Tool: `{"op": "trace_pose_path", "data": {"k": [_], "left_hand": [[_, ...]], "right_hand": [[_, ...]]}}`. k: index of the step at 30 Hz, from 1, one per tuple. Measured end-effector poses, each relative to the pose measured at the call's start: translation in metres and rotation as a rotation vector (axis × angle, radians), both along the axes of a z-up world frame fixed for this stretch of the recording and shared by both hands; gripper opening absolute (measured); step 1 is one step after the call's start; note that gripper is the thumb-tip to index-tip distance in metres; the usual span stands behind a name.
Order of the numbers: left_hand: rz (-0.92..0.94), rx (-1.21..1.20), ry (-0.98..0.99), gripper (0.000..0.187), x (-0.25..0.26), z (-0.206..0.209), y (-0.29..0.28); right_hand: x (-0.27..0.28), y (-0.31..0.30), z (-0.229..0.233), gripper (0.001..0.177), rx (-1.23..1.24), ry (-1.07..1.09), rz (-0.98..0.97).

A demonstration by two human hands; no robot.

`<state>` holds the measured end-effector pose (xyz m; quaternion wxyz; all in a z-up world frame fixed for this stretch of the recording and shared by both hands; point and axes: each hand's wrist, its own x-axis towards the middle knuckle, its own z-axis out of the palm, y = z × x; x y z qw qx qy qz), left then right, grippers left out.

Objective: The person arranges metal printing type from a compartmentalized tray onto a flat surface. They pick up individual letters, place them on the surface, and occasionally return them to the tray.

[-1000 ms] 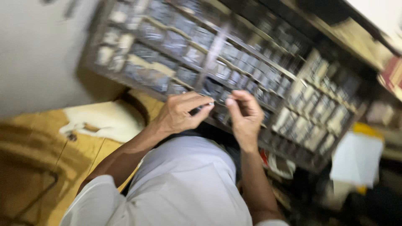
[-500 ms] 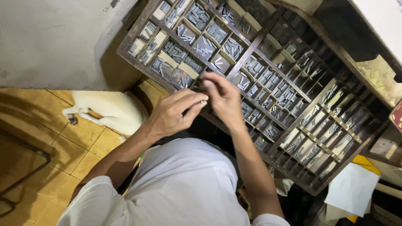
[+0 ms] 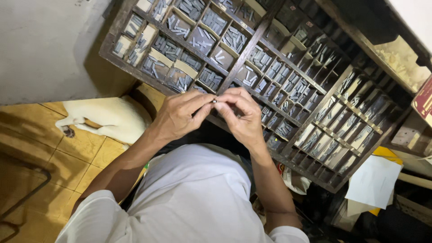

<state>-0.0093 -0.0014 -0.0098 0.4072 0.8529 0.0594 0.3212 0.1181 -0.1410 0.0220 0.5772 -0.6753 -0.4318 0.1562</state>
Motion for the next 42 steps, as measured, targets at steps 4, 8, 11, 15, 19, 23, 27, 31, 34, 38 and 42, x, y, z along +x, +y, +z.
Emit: {"op": "trace_pose_path", "data": {"k": [4,8,11,15,19,23,27,31,34,38,42], "left_hand": [[-0.003,-0.063,-0.009,0.015,-0.001,0.01,0.005],[0.034,-0.076,-0.017,0.009,0.0,0.006,0.009],[0.032,-0.073,-0.024,0.006,0.001,0.005,0.008],[0.002,-0.075,-0.023,0.007,0.004,0.008,0.004],[-0.038,-0.057,0.009,0.008,0.004,0.007,0.001],[-0.021,-0.006,0.013,0.009,0.003,0.0,-0.002],[-0.035,0.052,0.045,0.012,0.0,-0.004,-0.006],[-0.093,0.079,0.058,0.013,0.002,-0.008,-0.012],[-0.141,-0.009,0.056,0.012,0.01,0.002,-0.013],[-0.073,0.056,0.035,0.016,0.018,-0.023,-0.007],[-0.035,0.091,-0.049,0.008,0.036,-0.023,-0.001]], "right_hand": [[0.012,-0.018,-0.019,0.004,0.038,0.188,-0.07],[0.01,-0.036,-0.024,0.012,-0.143,0.112,-0.17],[0.003,-0.047,-0.026,0.013,-0.237,0.029,-0.166],[0.004,-0.05,-0.016,0.013,-0.278,-0.076,-0.088],[0.004,-0.041,0.003,0.016,-0.201,-0.132,-0.064],[-0.002,-0.03,0.003,0.019,-0.102,-0.145,-0.04],[-0.013,-0.016,0.017,0.022,-0.044,-0.147,-0.048],[-0.01,-0.024,-0.011,0.011,-0.022,-0.168,-0.112],[-0.004,-0.047,-0.017,0.012,-0.072,-0.112,-0.214],[0.02,-0.092,-0.027,0.01,-0.175,-0.164,-0.425],[0.05,-0.133,-0.064,0.01,-0.182,-0.262,-0.636]]}}
